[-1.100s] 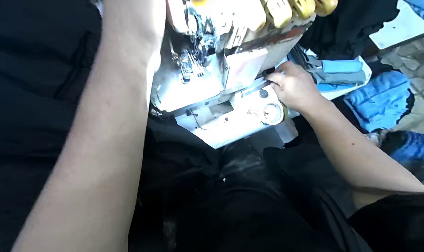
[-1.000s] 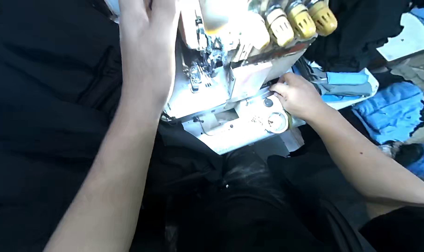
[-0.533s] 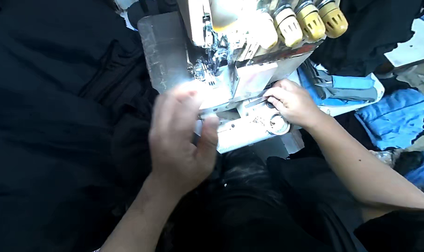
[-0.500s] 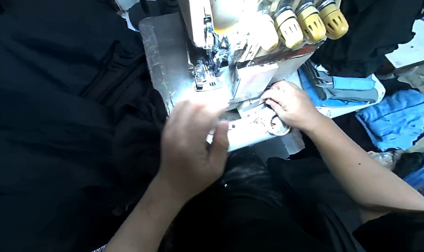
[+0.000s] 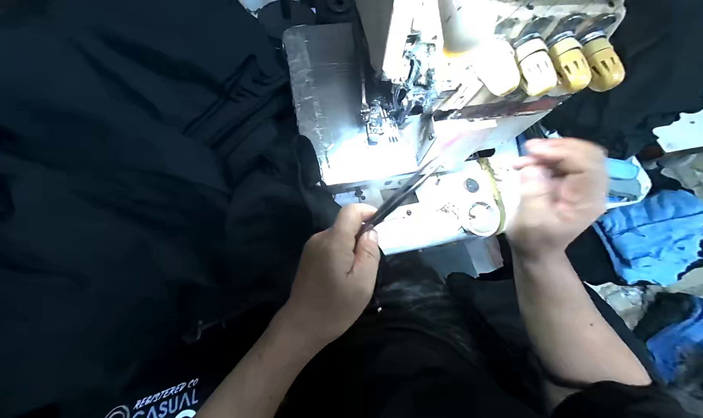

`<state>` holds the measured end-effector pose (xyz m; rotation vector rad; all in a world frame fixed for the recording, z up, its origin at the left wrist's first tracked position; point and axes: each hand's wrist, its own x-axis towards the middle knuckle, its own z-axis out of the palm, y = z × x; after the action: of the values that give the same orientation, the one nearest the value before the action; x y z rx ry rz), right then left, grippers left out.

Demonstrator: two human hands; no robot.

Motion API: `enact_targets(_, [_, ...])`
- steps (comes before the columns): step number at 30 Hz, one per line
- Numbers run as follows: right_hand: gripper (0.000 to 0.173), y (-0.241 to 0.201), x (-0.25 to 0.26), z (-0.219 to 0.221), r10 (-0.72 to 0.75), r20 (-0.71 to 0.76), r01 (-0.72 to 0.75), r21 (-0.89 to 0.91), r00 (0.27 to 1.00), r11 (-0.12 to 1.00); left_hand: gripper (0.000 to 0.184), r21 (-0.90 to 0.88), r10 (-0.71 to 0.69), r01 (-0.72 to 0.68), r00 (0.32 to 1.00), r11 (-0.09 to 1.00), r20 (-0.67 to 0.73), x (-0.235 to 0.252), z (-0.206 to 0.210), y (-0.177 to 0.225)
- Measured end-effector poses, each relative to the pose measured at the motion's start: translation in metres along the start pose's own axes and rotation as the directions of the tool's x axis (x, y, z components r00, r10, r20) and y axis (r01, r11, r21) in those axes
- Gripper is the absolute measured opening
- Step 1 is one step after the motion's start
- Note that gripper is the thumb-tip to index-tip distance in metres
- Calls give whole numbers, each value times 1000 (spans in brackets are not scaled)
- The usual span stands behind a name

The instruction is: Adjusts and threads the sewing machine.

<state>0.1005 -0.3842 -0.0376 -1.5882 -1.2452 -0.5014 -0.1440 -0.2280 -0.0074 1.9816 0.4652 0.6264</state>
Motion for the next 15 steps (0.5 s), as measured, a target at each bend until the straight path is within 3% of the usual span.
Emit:
enact_targets(1, [17,14,5,-4,114,-116,-109,44,987,993,20,22,24,-23,999,999,-49,-1,-6,-1])
enact_targets(3, [23,44,22,-9,407,-262,-380,147,875,913,20,26,34,-31,992,999,-121,2,-14,-2])
enact_targets(6, [45,87,53,-13,783,-141,-735,276,606,619,22,106,33,-17,987,994,-160,12,-20,0])
enact_targets(8, [49,105,73,-9,880,12,-833,329,474,444,26,318,106,-46,979,947,-174,20,-22,4])
enact_targets(10, [42,116,86,-7,886,151,-869,325,438,374,26,479,189,-83,966,874,-177,26,-24,5])
enact_targets(12, [36,127,91,-6,862,222,-871,312,456,380,25,548,212,-83,961,833,-177,30,-25,6])
enact_targets(15, [26,134,90,0,845,178,-838,337,504,429,24,567,214,-76,960,820,-180,32,-27,4])
